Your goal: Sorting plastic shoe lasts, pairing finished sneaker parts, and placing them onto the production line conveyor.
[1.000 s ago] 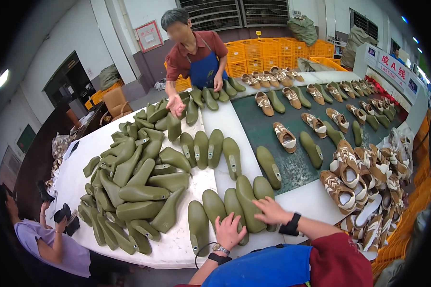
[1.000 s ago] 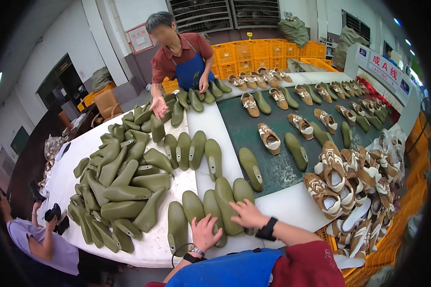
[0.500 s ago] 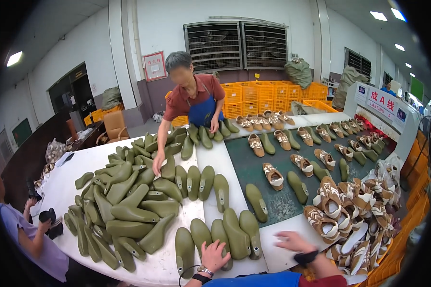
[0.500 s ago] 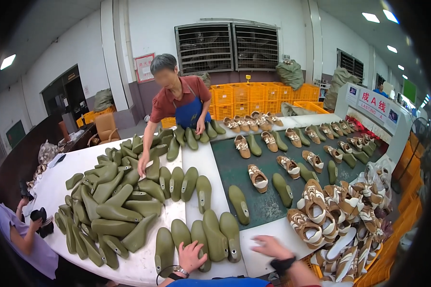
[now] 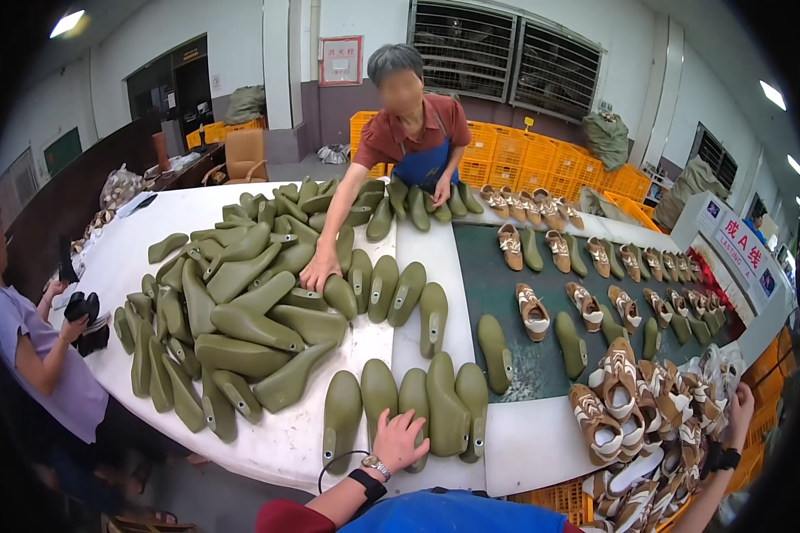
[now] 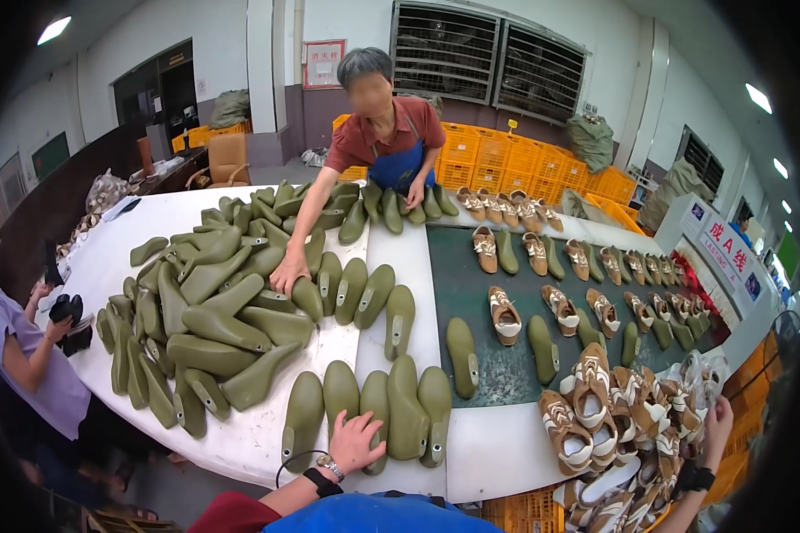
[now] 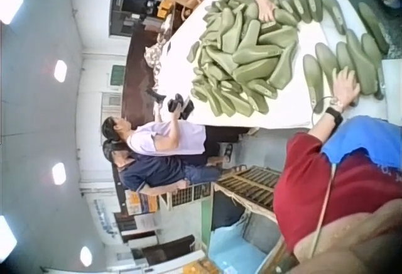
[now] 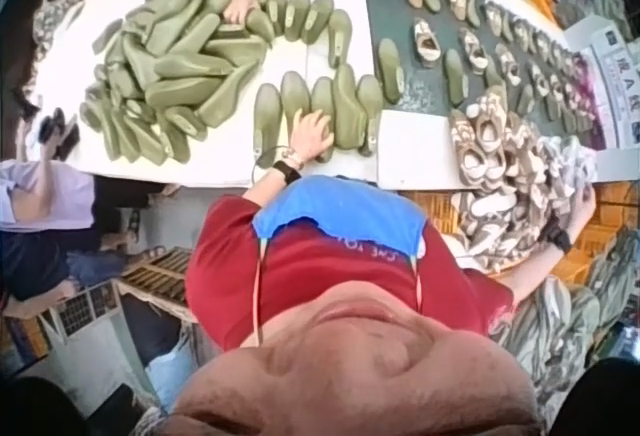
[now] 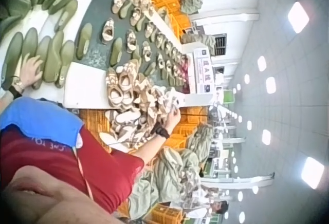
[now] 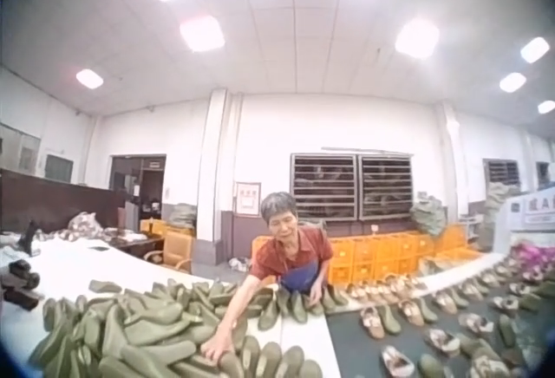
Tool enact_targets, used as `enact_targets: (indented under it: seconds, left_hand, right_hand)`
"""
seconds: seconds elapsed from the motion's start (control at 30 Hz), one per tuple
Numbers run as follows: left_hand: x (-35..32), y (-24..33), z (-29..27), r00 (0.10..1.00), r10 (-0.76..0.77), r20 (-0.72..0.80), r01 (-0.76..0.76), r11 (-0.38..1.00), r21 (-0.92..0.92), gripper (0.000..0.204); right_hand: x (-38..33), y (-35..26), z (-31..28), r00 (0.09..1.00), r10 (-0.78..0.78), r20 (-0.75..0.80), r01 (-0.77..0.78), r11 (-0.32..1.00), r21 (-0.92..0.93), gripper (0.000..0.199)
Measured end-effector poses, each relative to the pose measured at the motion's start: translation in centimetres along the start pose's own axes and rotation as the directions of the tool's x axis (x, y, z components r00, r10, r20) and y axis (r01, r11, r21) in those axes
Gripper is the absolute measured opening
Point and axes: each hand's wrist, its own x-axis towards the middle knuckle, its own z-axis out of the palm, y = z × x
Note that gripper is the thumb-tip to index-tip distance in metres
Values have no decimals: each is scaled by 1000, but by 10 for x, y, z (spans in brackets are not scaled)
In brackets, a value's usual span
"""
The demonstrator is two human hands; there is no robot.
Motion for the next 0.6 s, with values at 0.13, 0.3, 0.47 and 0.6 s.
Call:
enact_targets:
  seconds: [0.13, 0.3, 0.47, 0.6]
  left_hand:
    - [1, 0, -1, 1000, -5, 29, 5, 1000, 4, 41]
    - [1, 0, 0, 999, -8, 39, 8, 1000, 4, 42]
    - [-1, -1, 2, 1000, -4, -13, 4, 1000, 5, 41]
    - [1, -1, 1, 999, -1, 38, 0, 1000, 19, 42]
  right_hand:
    - [-50, -122, 110, 947, -173, 272, 158, 985, 75, 17]
    - [-179, -231, 244, 337, -488, 805, 166, 872, 460, 28]
    - [-261, -262, 341, 358, -714, 602, 759, 598, 257, 48]
    - [-299, -258, 389, 525, -573, 629, 512, 803, 304, 51]
